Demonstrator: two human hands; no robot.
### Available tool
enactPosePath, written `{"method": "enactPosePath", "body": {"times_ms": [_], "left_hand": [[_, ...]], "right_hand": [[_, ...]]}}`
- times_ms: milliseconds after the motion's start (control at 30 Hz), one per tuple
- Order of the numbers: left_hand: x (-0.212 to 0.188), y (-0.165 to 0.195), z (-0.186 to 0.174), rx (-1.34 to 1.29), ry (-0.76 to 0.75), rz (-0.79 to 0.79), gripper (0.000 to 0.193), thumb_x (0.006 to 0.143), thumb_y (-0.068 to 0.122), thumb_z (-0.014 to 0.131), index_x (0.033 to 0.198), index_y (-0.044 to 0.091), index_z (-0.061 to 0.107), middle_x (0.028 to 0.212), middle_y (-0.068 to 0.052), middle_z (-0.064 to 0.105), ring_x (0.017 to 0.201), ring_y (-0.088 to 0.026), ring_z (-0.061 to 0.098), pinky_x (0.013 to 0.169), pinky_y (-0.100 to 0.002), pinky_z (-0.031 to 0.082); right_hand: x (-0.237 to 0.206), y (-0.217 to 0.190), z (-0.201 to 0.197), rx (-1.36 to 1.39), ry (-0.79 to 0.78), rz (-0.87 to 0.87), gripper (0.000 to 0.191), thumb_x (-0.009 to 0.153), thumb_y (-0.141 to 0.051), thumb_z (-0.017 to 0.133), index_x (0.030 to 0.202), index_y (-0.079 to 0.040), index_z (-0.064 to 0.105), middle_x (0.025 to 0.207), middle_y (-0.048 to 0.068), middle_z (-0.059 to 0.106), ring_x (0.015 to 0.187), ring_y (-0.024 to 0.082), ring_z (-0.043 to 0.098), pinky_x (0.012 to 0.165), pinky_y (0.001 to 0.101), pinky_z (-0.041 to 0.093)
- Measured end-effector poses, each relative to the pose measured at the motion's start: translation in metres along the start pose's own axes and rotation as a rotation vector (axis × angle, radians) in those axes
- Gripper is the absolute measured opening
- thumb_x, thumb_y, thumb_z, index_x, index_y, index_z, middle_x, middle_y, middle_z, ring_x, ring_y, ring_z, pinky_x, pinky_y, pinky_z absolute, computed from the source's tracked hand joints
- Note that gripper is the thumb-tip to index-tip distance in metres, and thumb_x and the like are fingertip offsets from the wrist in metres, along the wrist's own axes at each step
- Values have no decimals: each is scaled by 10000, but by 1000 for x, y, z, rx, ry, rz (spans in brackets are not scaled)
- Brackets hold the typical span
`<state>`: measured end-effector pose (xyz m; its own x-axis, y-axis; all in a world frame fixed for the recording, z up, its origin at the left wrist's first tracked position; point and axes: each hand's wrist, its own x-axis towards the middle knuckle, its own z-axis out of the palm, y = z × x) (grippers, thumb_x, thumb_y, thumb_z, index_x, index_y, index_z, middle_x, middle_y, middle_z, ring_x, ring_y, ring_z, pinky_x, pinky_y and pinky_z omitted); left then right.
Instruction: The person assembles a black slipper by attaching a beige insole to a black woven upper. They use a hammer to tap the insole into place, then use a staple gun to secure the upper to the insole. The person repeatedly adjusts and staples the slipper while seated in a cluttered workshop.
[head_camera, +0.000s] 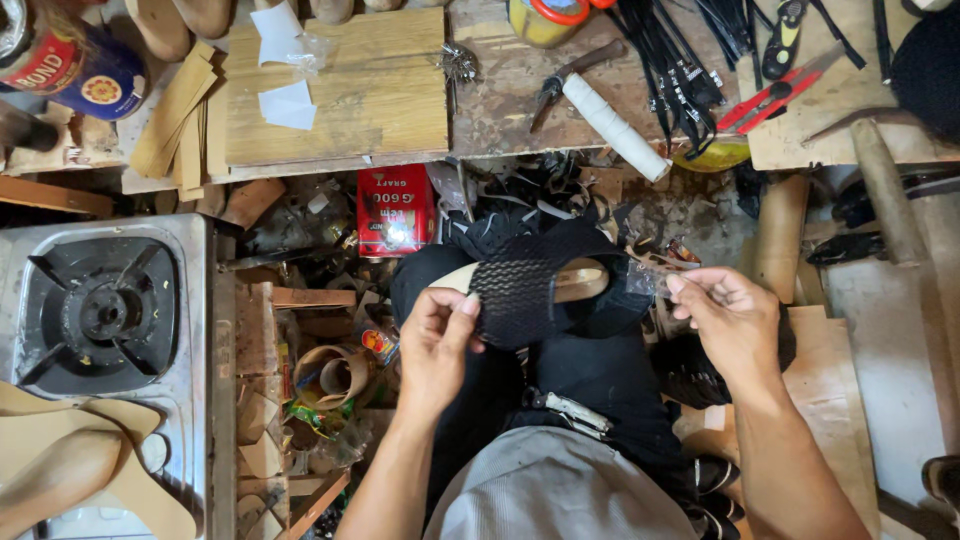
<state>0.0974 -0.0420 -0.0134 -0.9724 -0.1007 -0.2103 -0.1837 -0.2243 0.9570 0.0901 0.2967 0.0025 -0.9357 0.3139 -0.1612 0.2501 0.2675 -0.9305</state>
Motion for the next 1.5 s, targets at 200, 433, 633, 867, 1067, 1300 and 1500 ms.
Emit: {"method": "enactPosePath", "body": {"times_ms": [200,433,633,867,1067,1300,1500], "left_hand": [[-2,14,27,-139,-43,-6,121,997,120,655,986,12,600,823,-49,648,597,-112,599,541,-253,534],[-12,17,36,-182,-67,-25,120,1002,118,661,1003,14,600,832,-48,638,610,-116,608,563,-253,544],[-15,16,37,-193,-86,-38,117,999,120,660,1010,18,603,829,-58,650,604,-121,616,559,-253,537],[-16,7,30,-244,-92,-11,152,1021,146,660,1044,10,598,850,-28,641,668,-98,615,588,-256,561],[-18,-1,25,30,-220,-190,207,925,165,771,1060,16,722,845,18,701,697,-46,598,612,-232,511],[-4,-6,-11,38,-25,-199,150,890,203,764,973,78,756,822,33,744,644,-32,601,567,-215,468],[25,-32,-64,110,85,-179,152,909,199,780,858,64,731,735,22,699,590,-42,575,551,-214,447]], "right_hand": [[4,12,2,-11,48,8,113,935,-96,774,967,3,731,813,2,702,657,41,589,585,184,447],[2,12,20,-155,97,-49,112,930,-91,779,910,0,717,756,40,696,621,61,585,570,235,460],[-3,-3,26,-503,178,-389,78,859,-65,788,898,-34,728,849,118,710,669,172,693,643,309,547],[-2,-8,34,-506,171,-377,96,858,-60,783,906,-15,713,851,137,734,725,208,743,675,327,571],[0,-13,34,-542,151,-360,91,838,-39,767,904,-2,715,834,148,743,723,216,744,686,335,578],[1,-28,48,-512,78,-416,113,884,-63,767,944,-9,687,861,127,757,741,206,760,678,328,604],[3,-21,68,-375,-62,-307,223,854,-78,789,1049,-6,706,867,127,762,766,178,748,719,303,600]]}}
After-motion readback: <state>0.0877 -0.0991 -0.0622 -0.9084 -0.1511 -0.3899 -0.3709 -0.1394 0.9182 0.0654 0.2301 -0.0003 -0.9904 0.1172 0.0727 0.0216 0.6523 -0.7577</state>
